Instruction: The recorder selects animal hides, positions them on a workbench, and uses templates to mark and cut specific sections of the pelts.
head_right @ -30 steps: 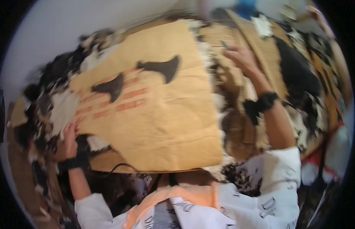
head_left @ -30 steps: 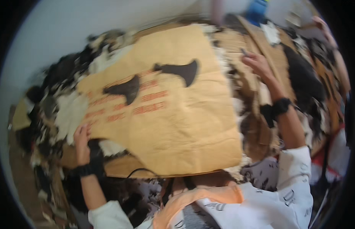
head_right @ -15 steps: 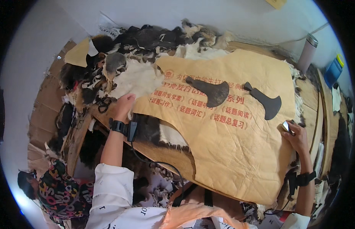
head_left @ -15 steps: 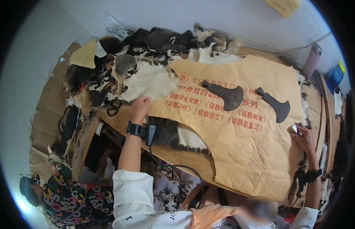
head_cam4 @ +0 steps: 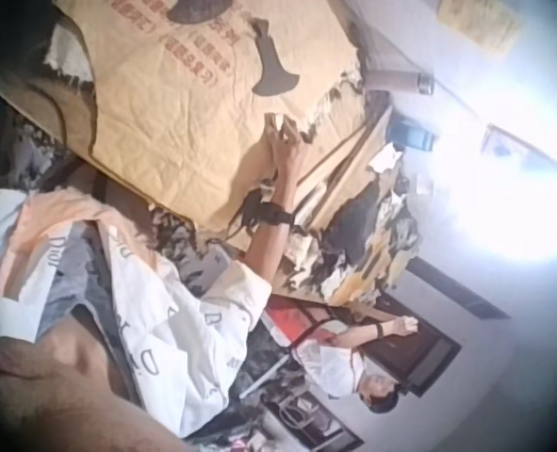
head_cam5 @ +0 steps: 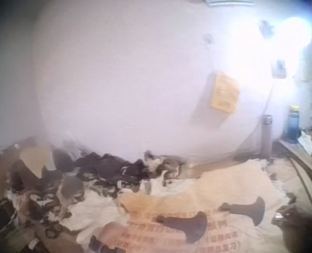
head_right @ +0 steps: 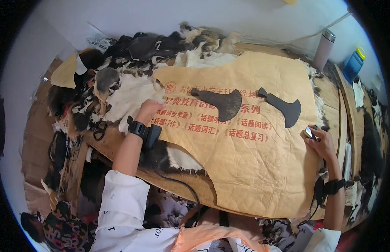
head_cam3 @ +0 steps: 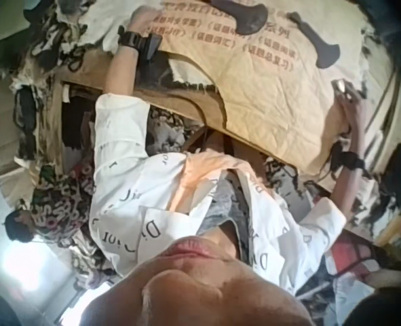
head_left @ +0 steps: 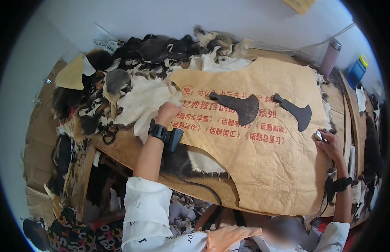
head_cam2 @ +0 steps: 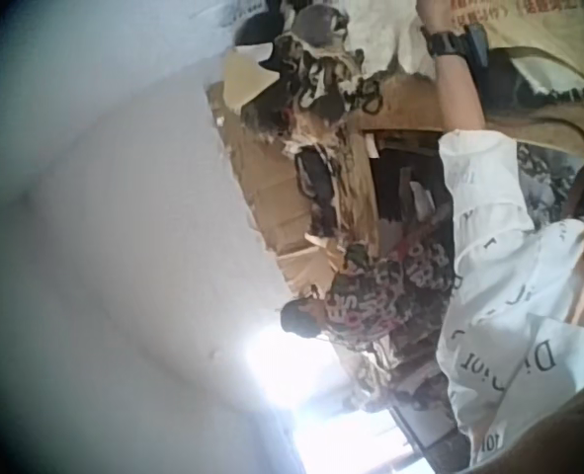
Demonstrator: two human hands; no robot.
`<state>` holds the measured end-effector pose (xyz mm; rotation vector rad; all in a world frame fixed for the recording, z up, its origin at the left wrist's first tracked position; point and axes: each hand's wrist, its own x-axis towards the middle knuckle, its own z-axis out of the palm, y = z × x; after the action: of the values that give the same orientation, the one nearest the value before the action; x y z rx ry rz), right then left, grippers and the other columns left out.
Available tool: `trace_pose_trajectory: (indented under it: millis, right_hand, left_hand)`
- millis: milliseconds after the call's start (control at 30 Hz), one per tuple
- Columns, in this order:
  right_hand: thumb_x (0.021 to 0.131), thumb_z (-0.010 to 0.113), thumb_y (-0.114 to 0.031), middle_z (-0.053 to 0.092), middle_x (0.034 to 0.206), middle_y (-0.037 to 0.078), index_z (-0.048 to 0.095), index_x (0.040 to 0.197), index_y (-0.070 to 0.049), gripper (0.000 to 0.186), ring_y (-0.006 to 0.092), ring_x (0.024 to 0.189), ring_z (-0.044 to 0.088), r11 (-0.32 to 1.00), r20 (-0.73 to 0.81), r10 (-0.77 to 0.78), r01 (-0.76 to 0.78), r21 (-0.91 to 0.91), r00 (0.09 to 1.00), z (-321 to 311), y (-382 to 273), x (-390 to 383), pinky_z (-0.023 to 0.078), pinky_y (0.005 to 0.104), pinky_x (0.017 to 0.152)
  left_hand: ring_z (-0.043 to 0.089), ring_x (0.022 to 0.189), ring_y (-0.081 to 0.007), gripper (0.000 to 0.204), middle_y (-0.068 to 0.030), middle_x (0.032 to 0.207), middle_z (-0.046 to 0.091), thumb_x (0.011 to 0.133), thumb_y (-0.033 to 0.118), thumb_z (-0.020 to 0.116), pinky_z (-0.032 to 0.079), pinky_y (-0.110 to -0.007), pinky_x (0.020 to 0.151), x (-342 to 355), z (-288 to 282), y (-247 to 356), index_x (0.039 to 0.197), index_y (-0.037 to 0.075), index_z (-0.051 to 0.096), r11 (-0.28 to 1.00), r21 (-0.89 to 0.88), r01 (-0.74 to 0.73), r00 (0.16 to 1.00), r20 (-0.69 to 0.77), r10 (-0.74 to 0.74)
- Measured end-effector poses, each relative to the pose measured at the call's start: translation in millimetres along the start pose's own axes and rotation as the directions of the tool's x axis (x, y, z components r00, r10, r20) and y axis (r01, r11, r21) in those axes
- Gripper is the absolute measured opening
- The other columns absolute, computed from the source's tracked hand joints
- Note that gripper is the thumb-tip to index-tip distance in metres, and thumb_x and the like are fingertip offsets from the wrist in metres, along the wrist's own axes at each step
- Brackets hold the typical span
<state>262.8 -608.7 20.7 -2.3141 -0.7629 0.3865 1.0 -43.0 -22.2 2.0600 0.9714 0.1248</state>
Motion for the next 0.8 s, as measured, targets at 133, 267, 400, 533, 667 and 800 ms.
trace_pose_trajectory:
  millis: [133, 267, 400, 533, 667, 800]
  right_hand:
    - [0.065, 0.070, -0.007, 0.060, 0.108, 0.013, 0.061, 0.104, 0.001, 0.041, 0.0215, 0.096, 0.058, 0.996, 0.002, 0.024, -0.024, -0.081, 1.000, -6, -4, -6, 0.043, 0.0284, 0.083]
    - [0.063, 0.072, -0.012, 0.059, 0.111, 0.016, 0.061, 0.105, -0.001, 0.045, 0.0267, 0.099, 0.057, 0.984, -0.004, -0.019, 0.017, -0.178, 1.000, -1, -9, -6, 0.042, 0.0303, 0.087]
    - [0.063, 0.071, -0.013, 0.058, 0.112, 0.016, 0.063, 0.104, -0.002, 0.043, 0.0264, 0.101, 0.057, 0.986, -0.007, 0.016, -0.017, -0.167, 1.000, 4, -16, -8, 0.043, 0.0316, 0.087]
    - [0.064, 0.071, -0.020, 0.059, 0.112, 0.012, 0.064, 0.103, -0.007, 0.042, 0.0251, 0.098, 0.057, 0.982, -0.062, -0.067, 0.055, -0.181, 0.996, 1, -3, -14, 0.043, 0.0338, 0.085]
    - [0.065, 0.071, -0.021, 0.060, 0.110, 0.013, 0.065, 0.100, -0.007, 0.039, 0.0268, 0.095, 0.059, 0.980, -0.020, -0.042, 0.038, -0.198, 0.999, 6, -7, -12, 0.044, 0.0338, 0.083]
    - [0.065, 0.071, -0.019, 0.058, 0.112, 0.015, 0.065, 0.099, -0.005, 0.037, 0.0298, 0.097, 0.059, 0.990, -0.009, -0.023, 0.021, -0.136, 1.000, 4, -1, -13, 0.045, 0.0337, 0.084]
  left_hand:
    - [0.059, 0.059, -0.0161, 0.025, -0.0079, 0.067, 0.064, 0.070, 0.025, 0.071, 0.046, -0.029, 0.059, -9, 18, 28, 0.069, 0.000, 0.065, 0.965, 0.232, 0.120, 0.974, -0.214, -0.070]
    - [0.063, 0.078, -0.0268, 0.032, -0.0156, 0.080, 0.065, 0.068, 0.033, 0.069, 0.047, -0.034, 0.068, -18, 12, 44, 0.077, 0.003, 0.067, 0.963, 0.240, 0.119, 0.979, -0.191, -0.074]
    - [0.062, 0.070, -0.0253, 0.030, -0.0137, 0.074, 0.065, 0.069, 0.032, 0.067, 0.046, -0.033, 0.064, -12, 12, 40, 0.075, 0.003, 0.066, 0.964, 0.262, 0.039, 0.962, -0.269, 0.034]
    - [0.061, 0.067, -0.0240, 0.034, -0.0125, 0.070, 0.064, 0.069, 0.037, 0.066, 0.046, -0.033, 0.062, 8, -2, 23, 0.073, 0.003, 0.066, 0.963, 0.268, -0.017, 0.995, -0.091, 0.043]
    - [0.063, 0.071, -0.0282, 0.041, -0.0142, 0.074, 0.065, 0.069, 0.044, 0.067, 0.047, -0.036, 0.063, 21, -2, 29, 0.072, 0.003, 0.065, 0.788, 0.615, -0.036, 0.993, -0.067, 0.098]
    - [0.054, 0.105, -0.0301, 0.043, -0.0120, 0.106, 0.061, 0.066, 0.038, 0.069, 0.036, -0.052, 0.089, -17, 27, 95, 0.096, 0.008, 0.064, 0.655, 0.688, 0.312, 0.948, -0.269, -0.170]
